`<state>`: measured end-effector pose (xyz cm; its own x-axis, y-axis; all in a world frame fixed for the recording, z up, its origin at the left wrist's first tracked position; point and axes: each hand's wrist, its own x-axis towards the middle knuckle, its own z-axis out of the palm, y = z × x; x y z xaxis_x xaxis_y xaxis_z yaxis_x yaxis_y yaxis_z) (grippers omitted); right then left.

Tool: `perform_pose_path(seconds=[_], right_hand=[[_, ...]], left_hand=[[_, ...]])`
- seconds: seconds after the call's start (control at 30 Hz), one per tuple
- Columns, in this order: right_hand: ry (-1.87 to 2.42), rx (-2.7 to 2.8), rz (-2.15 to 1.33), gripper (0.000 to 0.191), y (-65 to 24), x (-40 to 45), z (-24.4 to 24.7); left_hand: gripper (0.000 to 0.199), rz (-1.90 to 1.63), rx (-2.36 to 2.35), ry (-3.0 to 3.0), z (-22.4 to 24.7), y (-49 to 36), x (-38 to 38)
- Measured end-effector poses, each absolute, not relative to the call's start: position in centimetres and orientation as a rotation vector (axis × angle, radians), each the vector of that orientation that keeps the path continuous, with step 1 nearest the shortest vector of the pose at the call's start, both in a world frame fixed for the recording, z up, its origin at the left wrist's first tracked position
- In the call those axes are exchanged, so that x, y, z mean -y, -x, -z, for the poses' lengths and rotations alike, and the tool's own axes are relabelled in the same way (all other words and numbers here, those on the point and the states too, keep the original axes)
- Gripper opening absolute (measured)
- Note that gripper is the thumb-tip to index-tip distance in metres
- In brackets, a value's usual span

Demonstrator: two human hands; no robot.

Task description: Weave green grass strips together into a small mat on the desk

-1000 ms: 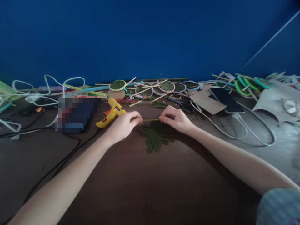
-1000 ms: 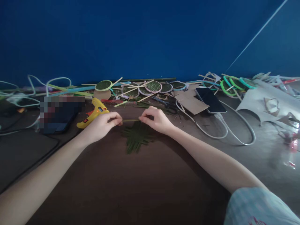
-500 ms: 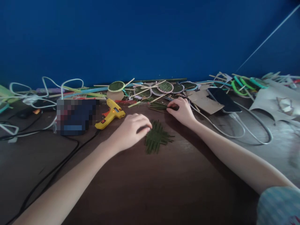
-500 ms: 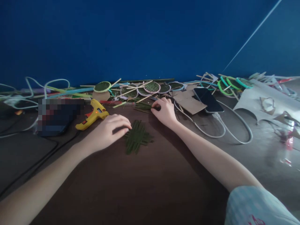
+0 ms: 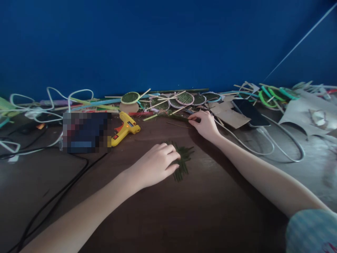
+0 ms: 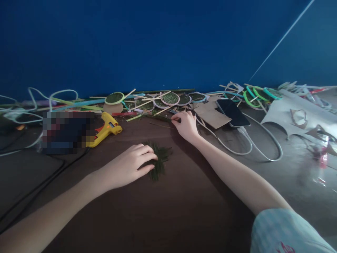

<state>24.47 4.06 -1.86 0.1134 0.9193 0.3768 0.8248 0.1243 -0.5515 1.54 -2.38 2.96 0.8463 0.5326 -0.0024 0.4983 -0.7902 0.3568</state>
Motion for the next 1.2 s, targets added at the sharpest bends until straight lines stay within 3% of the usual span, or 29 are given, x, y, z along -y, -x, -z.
perform_pose_path(seconds=[0.63, 0.9, 1.2], right_hand=[[1.668, 1.604, -0.125, 0.020, -24.4, -3.6, 1.3], [1.516, 1.648, -0.156, 0.014, -24.1, -3.5, 1.2], [1.150, 1.908, 0.037, 0.010, -22.6, -2.2, 0.8]], left_hand=[[0.018, -0.247, -0.894, -2.494, -3.6, -0.8, 1.3], [0.019, -0.429, -1.152, -2.306, -3.8, 0.1, -0.3], [0.044, -0.736, -1.291, -1.646, -2.0, 1.1, -2.5]])
